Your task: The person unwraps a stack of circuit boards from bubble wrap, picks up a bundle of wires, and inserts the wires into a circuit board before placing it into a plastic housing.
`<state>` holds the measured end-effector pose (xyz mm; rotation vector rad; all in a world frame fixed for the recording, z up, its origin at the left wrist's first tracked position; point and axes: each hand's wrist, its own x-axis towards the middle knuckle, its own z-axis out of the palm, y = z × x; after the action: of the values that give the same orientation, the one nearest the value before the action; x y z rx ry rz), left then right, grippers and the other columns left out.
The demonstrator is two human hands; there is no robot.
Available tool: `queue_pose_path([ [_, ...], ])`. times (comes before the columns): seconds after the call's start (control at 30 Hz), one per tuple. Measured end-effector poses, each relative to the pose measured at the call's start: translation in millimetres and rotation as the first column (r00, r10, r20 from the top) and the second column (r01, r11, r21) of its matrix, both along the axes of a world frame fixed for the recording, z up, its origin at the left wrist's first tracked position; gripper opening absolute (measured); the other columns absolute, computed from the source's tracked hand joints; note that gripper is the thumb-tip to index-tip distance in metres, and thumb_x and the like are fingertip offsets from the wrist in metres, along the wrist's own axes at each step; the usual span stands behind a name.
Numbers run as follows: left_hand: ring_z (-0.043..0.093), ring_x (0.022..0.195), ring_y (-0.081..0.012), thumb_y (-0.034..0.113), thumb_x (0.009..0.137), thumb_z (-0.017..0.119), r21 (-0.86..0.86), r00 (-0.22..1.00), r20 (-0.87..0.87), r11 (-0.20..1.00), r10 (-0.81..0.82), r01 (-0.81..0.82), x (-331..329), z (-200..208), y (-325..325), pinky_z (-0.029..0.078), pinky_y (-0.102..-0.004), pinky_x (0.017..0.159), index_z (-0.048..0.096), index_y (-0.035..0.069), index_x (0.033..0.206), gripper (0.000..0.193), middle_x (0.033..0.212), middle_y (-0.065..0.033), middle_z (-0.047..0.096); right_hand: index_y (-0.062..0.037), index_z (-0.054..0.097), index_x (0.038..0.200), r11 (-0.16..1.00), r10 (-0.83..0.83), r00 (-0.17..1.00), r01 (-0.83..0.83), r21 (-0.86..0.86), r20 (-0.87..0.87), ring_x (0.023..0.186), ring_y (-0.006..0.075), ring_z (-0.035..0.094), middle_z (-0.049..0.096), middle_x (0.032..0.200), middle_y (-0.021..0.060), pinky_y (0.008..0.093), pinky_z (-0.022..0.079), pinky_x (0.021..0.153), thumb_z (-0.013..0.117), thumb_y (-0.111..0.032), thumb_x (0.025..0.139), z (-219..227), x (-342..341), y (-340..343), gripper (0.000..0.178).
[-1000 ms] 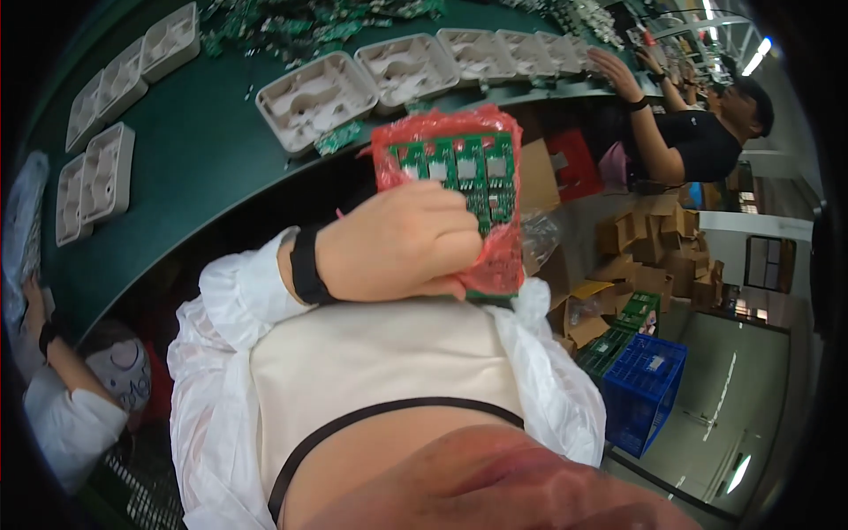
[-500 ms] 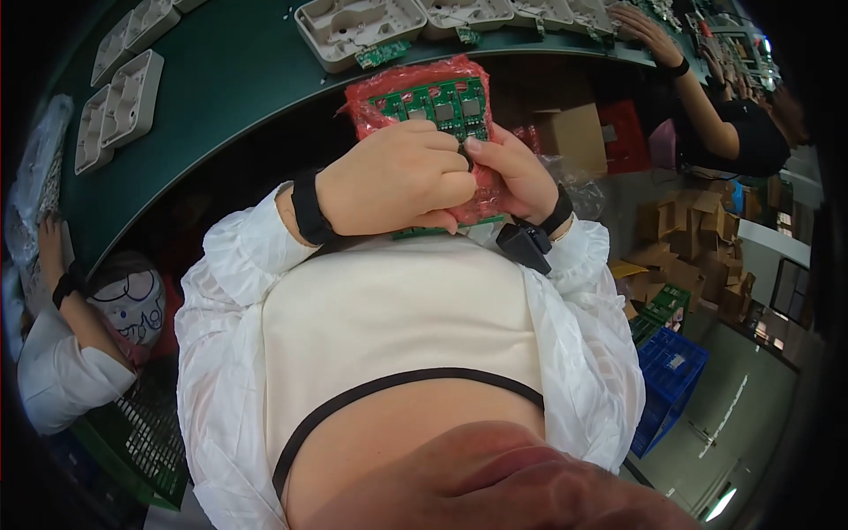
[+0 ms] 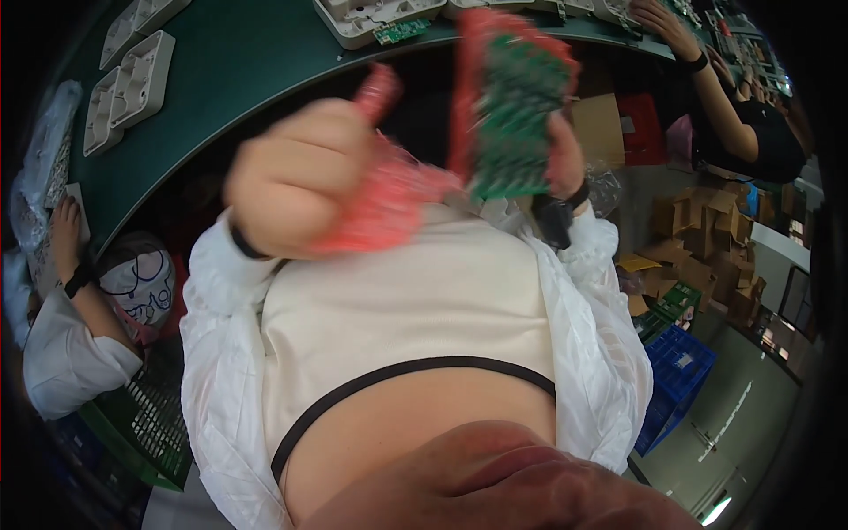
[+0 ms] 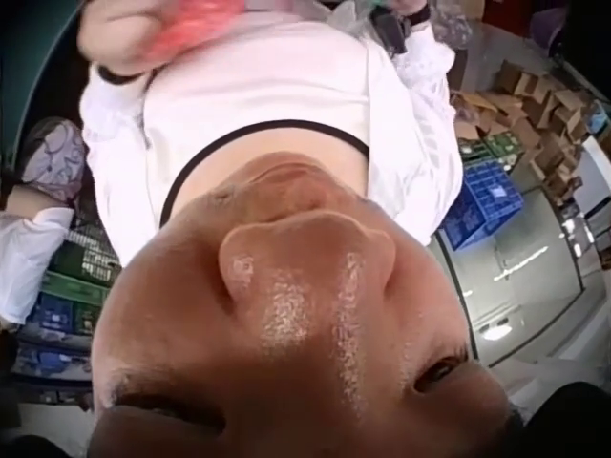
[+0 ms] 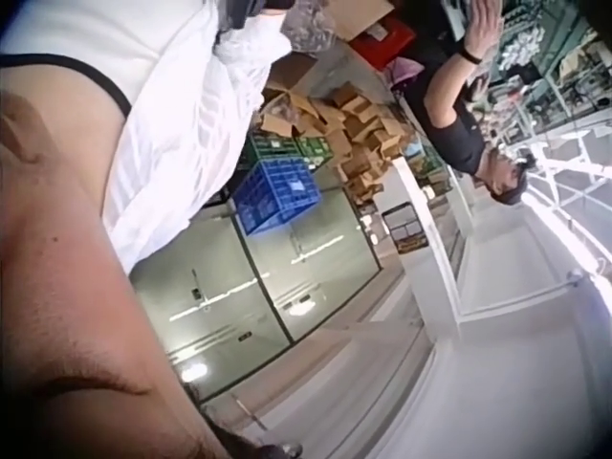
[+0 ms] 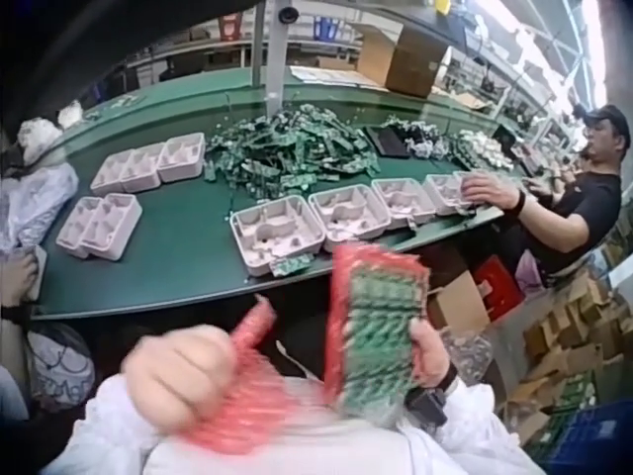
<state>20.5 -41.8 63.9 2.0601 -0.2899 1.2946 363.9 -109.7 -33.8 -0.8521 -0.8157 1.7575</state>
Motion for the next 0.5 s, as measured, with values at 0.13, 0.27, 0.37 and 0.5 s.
queue_pose_path([
  [0.13,0.054,0.064,-0.0194,-0.009,0.076,0.071,-0.238,0.917,-0.024,0.889,0.398,-0.392,-42,-5,18,0.045,-0.0357,0.058,0.054,0.004,0.076,0.021,0.074,-0.0067,0.054,-0.0039,0.039,0.148,0.97,-0.238,0.837,0.235,-0.068,-0.493,0.122,0.0367,0.061,0.055,0.14,0.0217,0.0569,0.052,0.101,0.055,-0.036,0.1,1,26,-1,0.061],
  [0.27,0.058,0.069,-0.0152,-0.01,0.087,0.063,-0.627,0.922,-0.038,0.709,0.386,-0.322,-15,-20,8,0.05,-0.0296,0.062,0.055,0.002,0.087,0.014,0.083,-0.007,0.059,-0.0034,0.035,0.151,0.94,-0.305,0.849,0.342,0.011,-0.431,0.123,0.0398,0.06,0.054,0.141,0.0229,0.0598,0.051,0.101,0.053,-0.041,0.1,-4,31,-1,0.066],
  [0.37,0.062,0.076,-0.0125,-0.006,0.093,0.061,-0.843,0.942,0.052,0.52,0.332,-0.137,15,-15,-3,0.053,-0.0243,0.066,0.055,0.001,0.103,0.014,0.092,-0.007,0.063,-0.0033,0.034,0.152,0.939,-0.327,0.922,0.341,0.035,-0.205,0.123,0.0403,0.06,0.055,0.141,0.0231,0.0599,0.051,0.101,0.053,-0.043,0.1,-3,19,-6,0.069],
  [0.5,0.064,0.078,-0.0116,-0.001,0.095,0.063,-0.885,0.97,-0.162,0.409,0.178,-0.223,22,-15,2,0.053,-0.0237,0.069,0.053,0.001,0.115,0.022,0.1,-0.0079,0.063,-0.0031,0.032,0.153,0.95,-0.282,0.944,0.3,0.091,-0.169,0.124,0.0414,0.059,0.053,0.143,0.0233,0.0588,0.052,0.1,0.053,-0.047,0.099,8,-4,-12,0.072],
])
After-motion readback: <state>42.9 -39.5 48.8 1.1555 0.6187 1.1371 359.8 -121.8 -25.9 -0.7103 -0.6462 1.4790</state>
